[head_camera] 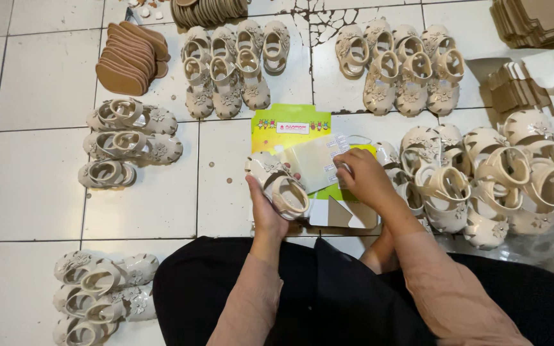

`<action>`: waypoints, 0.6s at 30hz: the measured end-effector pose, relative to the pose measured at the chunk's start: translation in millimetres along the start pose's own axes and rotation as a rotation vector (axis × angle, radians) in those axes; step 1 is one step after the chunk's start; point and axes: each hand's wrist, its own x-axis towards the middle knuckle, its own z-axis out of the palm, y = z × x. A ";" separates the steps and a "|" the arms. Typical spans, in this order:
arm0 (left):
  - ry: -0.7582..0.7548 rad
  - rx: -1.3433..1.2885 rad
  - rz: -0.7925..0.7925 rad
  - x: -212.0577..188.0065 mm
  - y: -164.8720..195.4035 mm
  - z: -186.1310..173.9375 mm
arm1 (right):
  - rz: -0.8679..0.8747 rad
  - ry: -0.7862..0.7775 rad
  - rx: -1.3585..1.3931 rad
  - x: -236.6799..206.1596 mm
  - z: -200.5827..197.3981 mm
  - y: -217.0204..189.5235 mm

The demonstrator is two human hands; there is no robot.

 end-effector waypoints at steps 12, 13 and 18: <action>-0.030 0.005 -0.011 8.0 -6.8 1.5 | -0.012 -0.051 -0.146 5.7 4.7 -14.5; -0.025 0.024 -0.005 7.3 -7.1 1.3 | -0.013 -0.053 -0.152 6.1 4.5 -15.0; -0.005 0.050 -0.025 6.6 -8.2 0.6 | -0.018 -0.063 -0.185 8.6 5.4 -17.1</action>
